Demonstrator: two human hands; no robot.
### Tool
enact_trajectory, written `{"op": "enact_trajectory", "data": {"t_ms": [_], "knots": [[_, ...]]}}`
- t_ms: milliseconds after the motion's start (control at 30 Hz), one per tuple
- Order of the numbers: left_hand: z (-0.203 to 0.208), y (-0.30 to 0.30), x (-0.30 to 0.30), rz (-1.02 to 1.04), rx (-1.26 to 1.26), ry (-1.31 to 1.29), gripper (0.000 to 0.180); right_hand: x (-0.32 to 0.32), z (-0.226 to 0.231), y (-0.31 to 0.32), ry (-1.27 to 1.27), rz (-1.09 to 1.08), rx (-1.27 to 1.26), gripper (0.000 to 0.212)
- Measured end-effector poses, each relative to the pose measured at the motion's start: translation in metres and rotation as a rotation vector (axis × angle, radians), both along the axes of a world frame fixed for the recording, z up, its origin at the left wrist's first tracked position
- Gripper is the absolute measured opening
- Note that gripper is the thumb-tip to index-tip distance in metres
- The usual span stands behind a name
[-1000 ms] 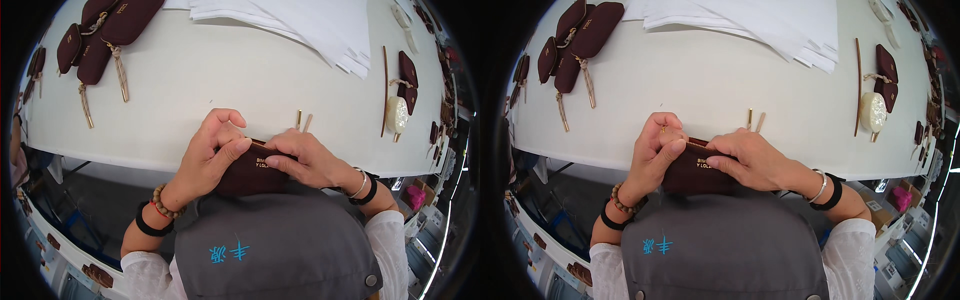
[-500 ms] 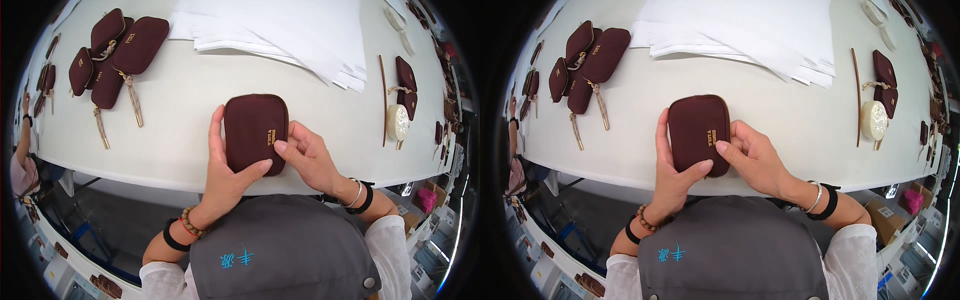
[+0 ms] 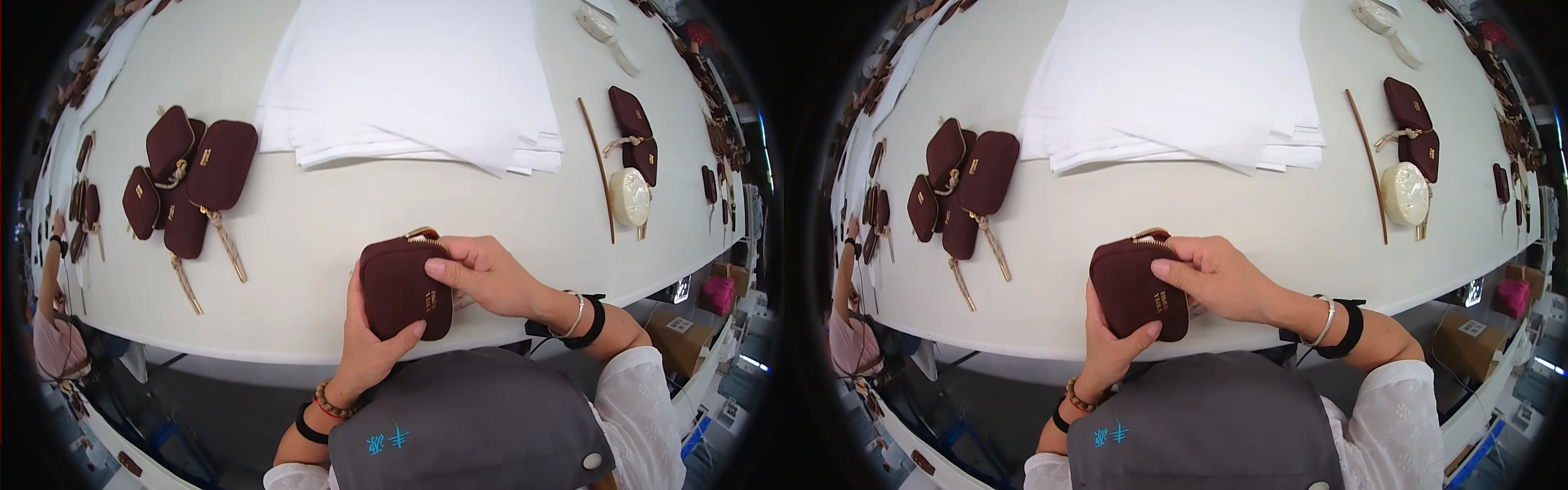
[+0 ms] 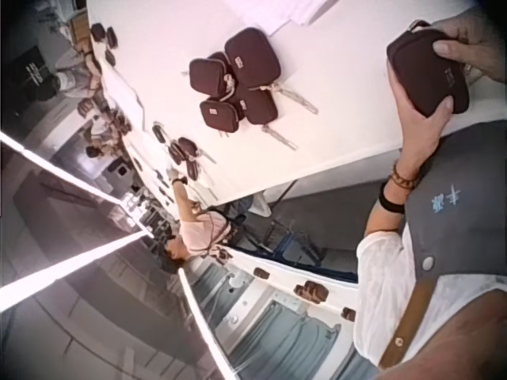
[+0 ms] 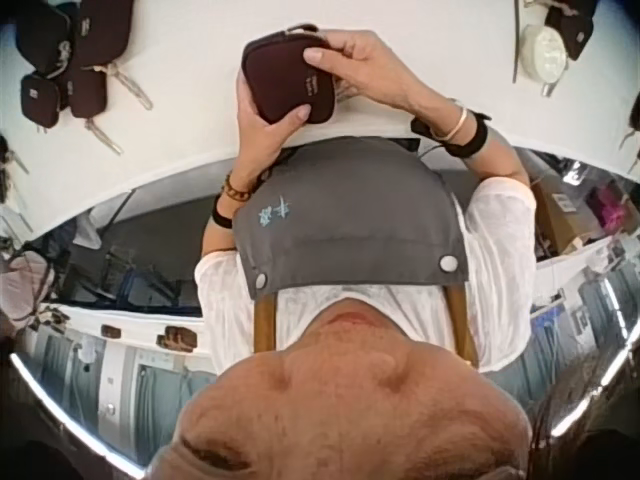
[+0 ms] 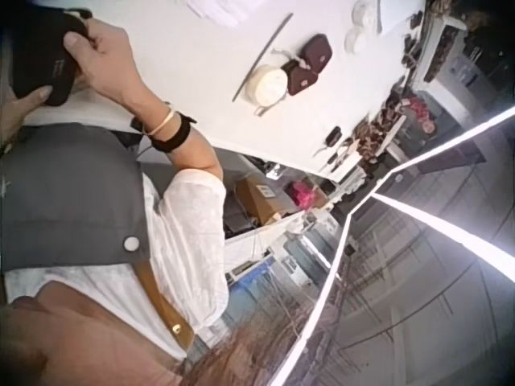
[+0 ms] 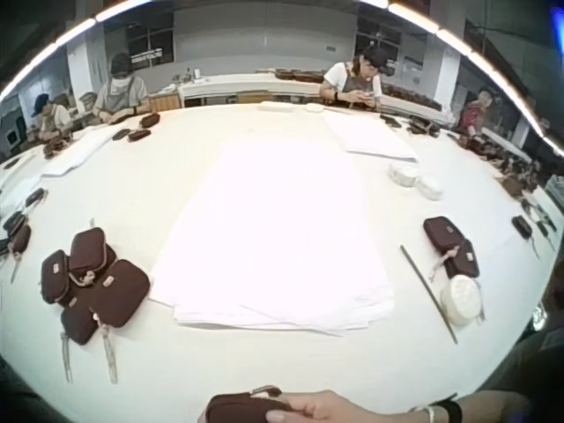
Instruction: The person repeatedly stuffs white tissue paper into small maroon pouches. They use a thin wooden stick to push the paper deep into the pouches and then zip them closed. The person handles the pouches one at a time, repeating the process of opening, stuffing, and closing.
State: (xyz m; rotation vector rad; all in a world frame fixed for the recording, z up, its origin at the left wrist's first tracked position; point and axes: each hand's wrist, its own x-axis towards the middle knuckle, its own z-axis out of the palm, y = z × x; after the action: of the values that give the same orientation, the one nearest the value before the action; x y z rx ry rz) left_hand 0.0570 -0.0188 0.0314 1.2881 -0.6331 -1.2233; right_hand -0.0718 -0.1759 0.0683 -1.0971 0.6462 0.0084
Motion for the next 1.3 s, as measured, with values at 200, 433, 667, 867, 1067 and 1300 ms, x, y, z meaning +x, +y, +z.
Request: {"op": "enact_trajectory", "data": {"t_ms": [200,433,667,867,1067,1300], "knots": [[0.013,-0.014,0.04,-0.21,-0.188,-0.599,0.062,0.014,0.013,-0.02,0.014,0.628,-0.757,0.03],[0.01,-0.007,0.034,-0.14,-0.005,-0.727,0.03,0.042,-0.026,-0.094,0.171,0.185,-1.841,0.017],[-0.012,0.018,0.027,0.092,-0.194,-0.614,0.01,0.038,-0.029,-0.119,0.243,0.25,-1.785,0.012],[-0.028,0.041,-0.001,0.1,-0.328,-0.591,0.025,0.048,-0.024,-0.109,-0.041,0.079,-1.931,0.013],[-0.013,0.048,0.013,-0.125,-0.285,-0.812,0.035,0.049,-0.049,-0.128,-0.003,0.253,-1.93,0.01],[-0.004,0.041,0.02,-0.244,-0.26,-0.791,0.024,0.05,-0.04,-0.128,-0.029,0.207,-1.943,0.012]]}}
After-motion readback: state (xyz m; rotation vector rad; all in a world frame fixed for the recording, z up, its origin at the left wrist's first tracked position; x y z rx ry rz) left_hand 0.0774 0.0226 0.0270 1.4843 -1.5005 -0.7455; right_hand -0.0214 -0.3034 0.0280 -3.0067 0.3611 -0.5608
